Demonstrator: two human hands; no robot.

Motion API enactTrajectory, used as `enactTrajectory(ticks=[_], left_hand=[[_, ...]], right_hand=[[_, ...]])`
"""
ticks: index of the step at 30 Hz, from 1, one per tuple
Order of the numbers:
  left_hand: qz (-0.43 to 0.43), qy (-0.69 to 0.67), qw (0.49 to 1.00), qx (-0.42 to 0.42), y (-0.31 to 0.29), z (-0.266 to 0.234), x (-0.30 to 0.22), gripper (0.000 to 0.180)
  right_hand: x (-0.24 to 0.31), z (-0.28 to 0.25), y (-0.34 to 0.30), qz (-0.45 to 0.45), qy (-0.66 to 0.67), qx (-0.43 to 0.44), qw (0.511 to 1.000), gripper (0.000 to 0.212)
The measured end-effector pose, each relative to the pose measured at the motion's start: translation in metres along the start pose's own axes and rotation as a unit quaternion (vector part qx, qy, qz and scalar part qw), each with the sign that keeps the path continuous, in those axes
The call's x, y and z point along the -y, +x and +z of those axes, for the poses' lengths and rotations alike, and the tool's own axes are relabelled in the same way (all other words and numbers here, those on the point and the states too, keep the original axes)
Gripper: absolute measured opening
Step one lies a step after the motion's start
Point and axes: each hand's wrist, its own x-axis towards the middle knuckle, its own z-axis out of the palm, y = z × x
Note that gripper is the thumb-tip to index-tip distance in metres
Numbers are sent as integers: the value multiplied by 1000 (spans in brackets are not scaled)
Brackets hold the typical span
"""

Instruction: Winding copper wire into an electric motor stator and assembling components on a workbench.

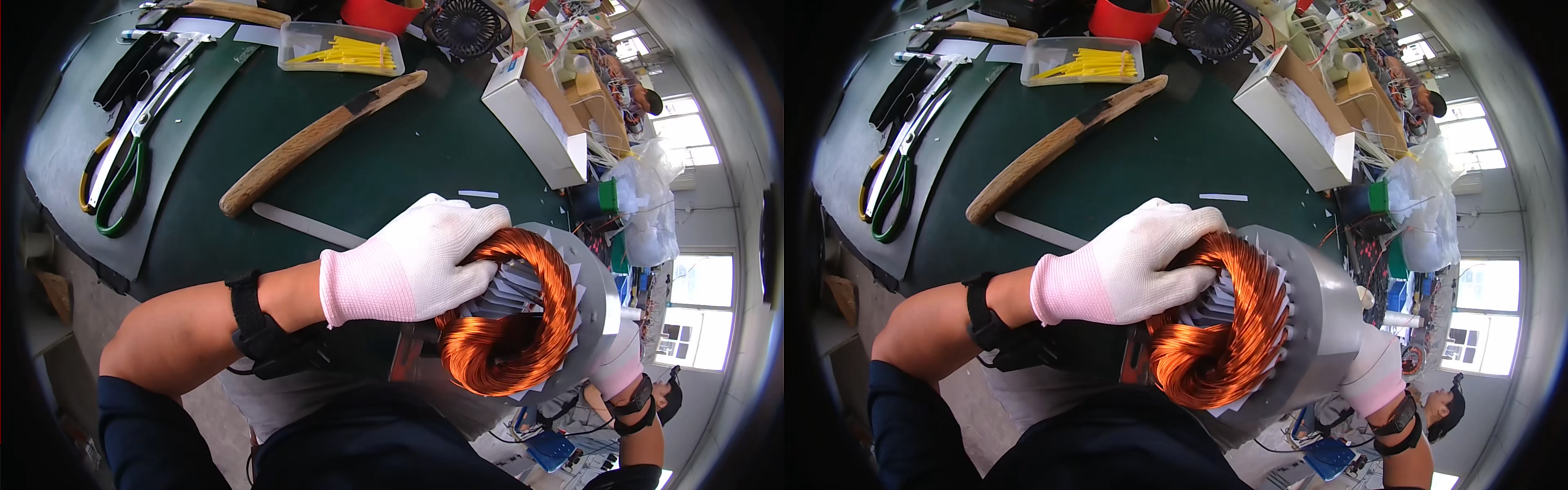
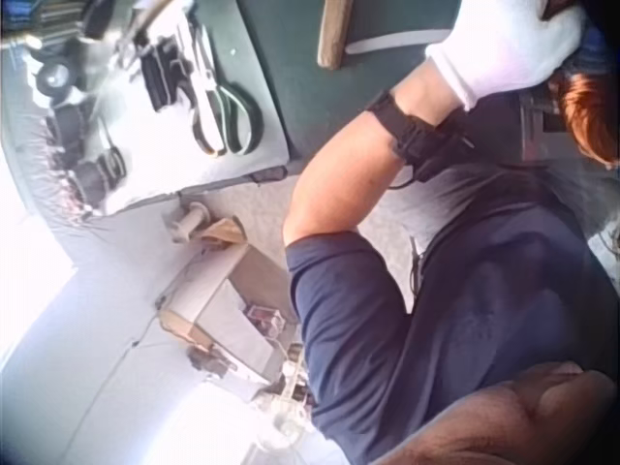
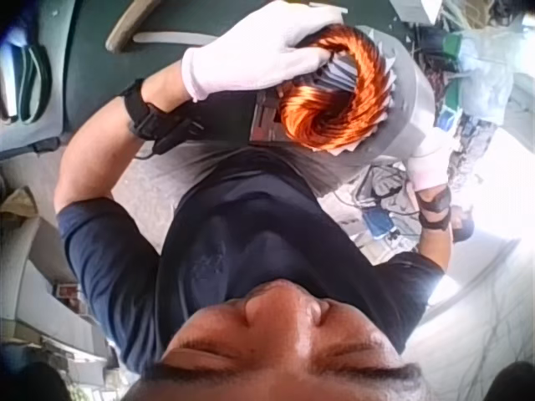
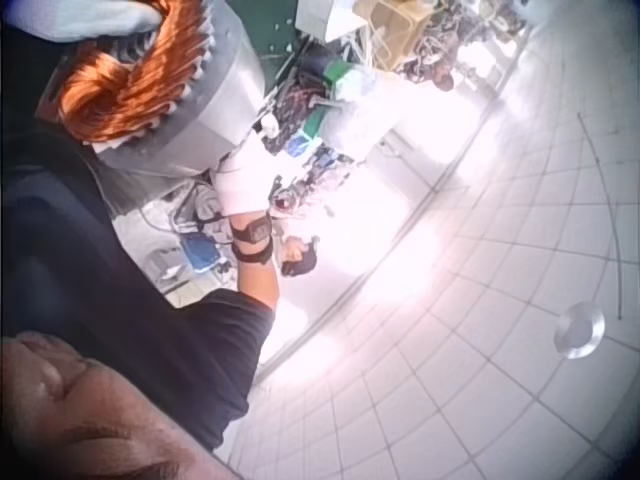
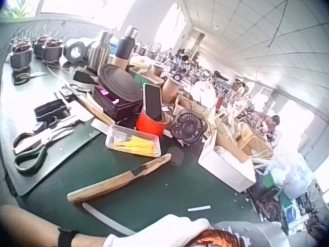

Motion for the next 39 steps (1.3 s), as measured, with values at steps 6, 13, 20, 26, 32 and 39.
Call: enactTrajectory(ticks=[6, 13, 20, 26, 32, 39], left_hand=[[-25, 18, 999, 18, 1, -1, -2, 27], [-23, 27, 999, 13, 1, 0, -2, 29], [-12, 29, 1000, 3, -3, 3, 1, 29], [-34, 26, 999, 5, -5, -5, 2, 28], [-1, 40, 999, 17, 12, 0, -19, 28], [-93, -14, 995, 39, 5, -8, -24, 22]], right_hand=[[-9, 11, 1, -28, -17, 24, 999, 22], [-3, 5, 7, -51, -31, 20, 998, 33], [41, 28, 65, 1, 543, -41, 839, 51], [-7, 51, 27, 56, 162, 44, 984, 46], [-51, 28, -64, 120, -84, 38, 988, 28], [-67, 63, -30, 77, 44, -150, 985, 31]])
